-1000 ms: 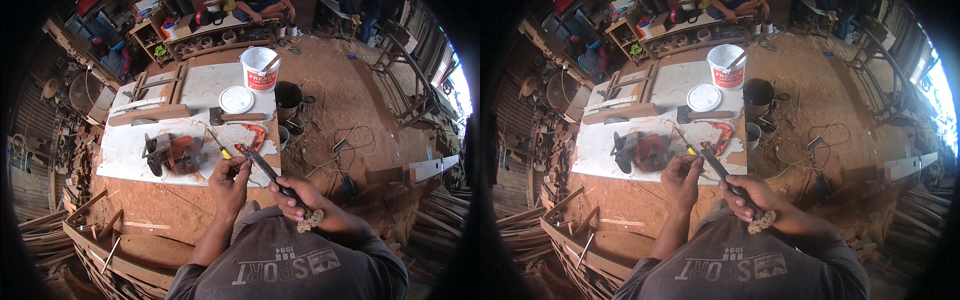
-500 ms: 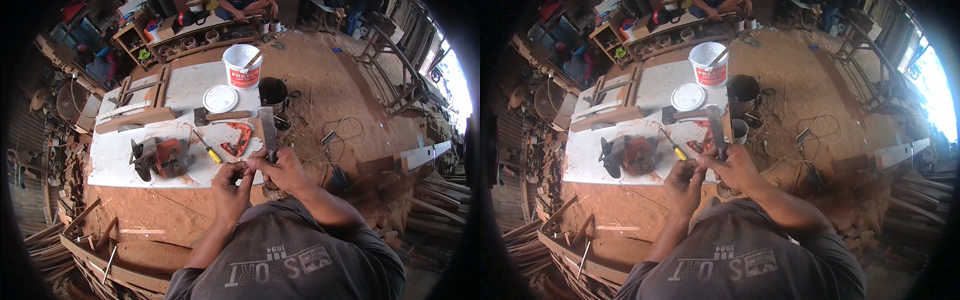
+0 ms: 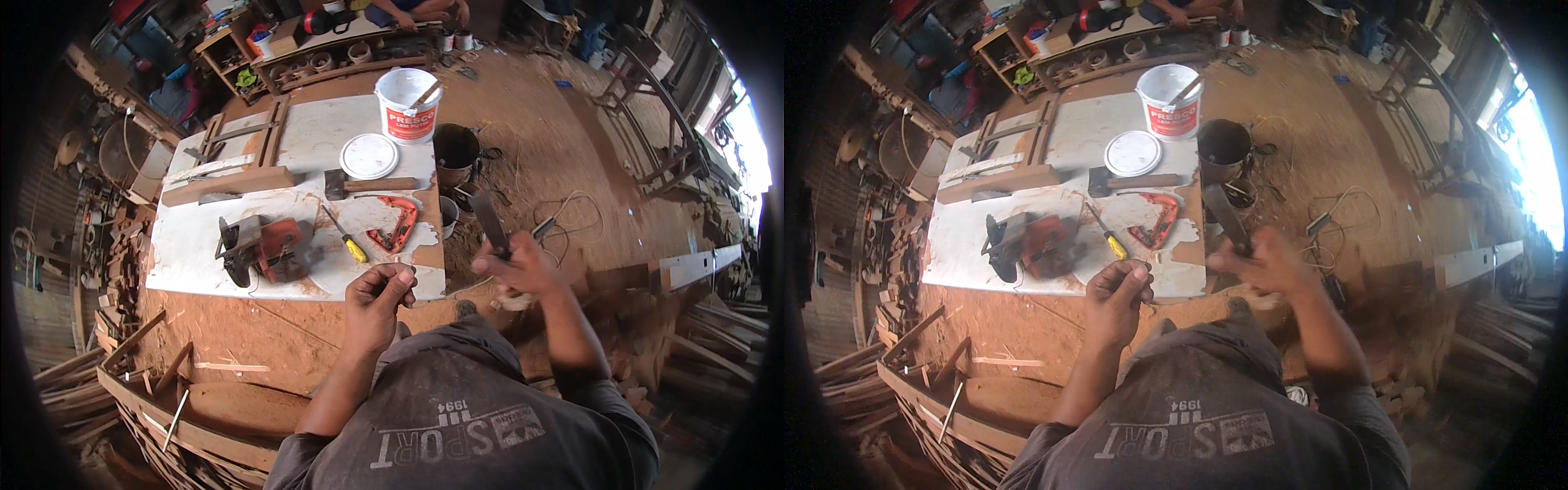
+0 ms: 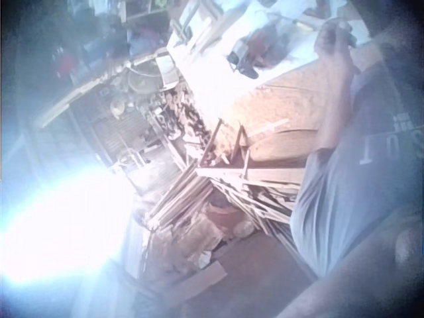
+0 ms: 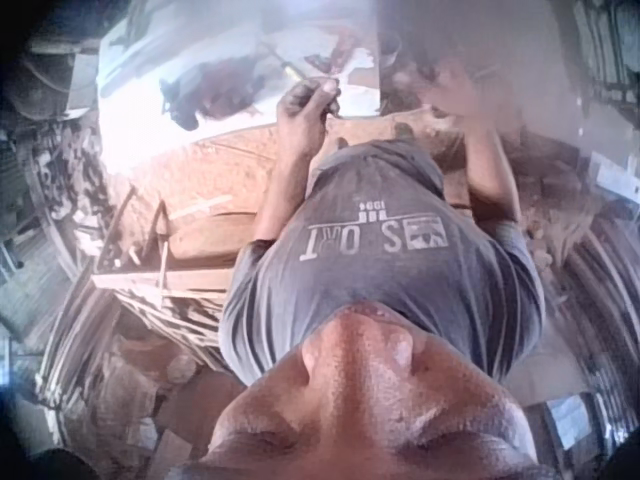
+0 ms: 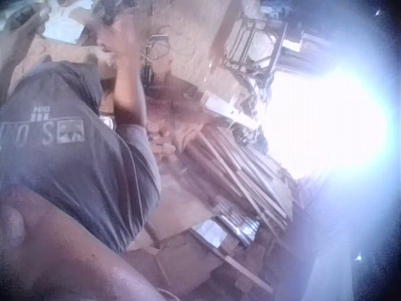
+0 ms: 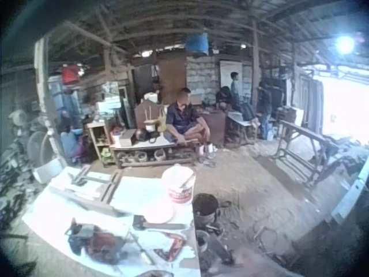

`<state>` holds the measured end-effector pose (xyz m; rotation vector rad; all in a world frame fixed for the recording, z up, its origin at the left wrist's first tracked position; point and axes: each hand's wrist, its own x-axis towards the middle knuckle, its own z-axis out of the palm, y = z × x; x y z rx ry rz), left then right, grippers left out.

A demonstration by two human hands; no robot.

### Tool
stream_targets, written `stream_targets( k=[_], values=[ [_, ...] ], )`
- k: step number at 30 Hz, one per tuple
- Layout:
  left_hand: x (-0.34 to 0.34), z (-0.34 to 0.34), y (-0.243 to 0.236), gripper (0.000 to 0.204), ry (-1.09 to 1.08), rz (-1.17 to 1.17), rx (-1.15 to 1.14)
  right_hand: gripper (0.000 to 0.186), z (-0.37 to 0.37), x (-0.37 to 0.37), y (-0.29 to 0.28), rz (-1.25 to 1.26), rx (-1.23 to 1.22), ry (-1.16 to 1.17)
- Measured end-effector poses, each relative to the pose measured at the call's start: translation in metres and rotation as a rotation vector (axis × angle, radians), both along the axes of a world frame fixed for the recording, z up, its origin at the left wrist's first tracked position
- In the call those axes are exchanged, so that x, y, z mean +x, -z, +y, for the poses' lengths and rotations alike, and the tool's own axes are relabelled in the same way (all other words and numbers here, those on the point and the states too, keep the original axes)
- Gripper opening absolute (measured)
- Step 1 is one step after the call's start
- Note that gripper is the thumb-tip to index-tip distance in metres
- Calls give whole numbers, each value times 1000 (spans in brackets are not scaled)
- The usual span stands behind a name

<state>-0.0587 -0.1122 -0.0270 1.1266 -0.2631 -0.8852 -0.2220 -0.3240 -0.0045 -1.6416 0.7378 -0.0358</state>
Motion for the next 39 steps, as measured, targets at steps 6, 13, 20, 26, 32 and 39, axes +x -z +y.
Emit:
stream_targets(
  k=[6,13,20,26,32,39],
  values=[
    [-8,-5,-5,15,116,-10,-10,18,45,45,-7,-417,355,0],
    [-17,-7,-9,17,74,-128,111,22,58,52,15,-506,318,137],
    [-13,6,0,13,-25,172,14,27,16,65,36,-572,505,656],
    [-12,12,-5,12,-7,281,-9,24,18,35,32,-313,179,155],
    [-14,8,-10,12,64,286,-17,23,56,53,14,-495,296,-17],
    [-21,2,-8,12,-69,140,-5,23,51,50,29,-515,399,101]
  ],
)
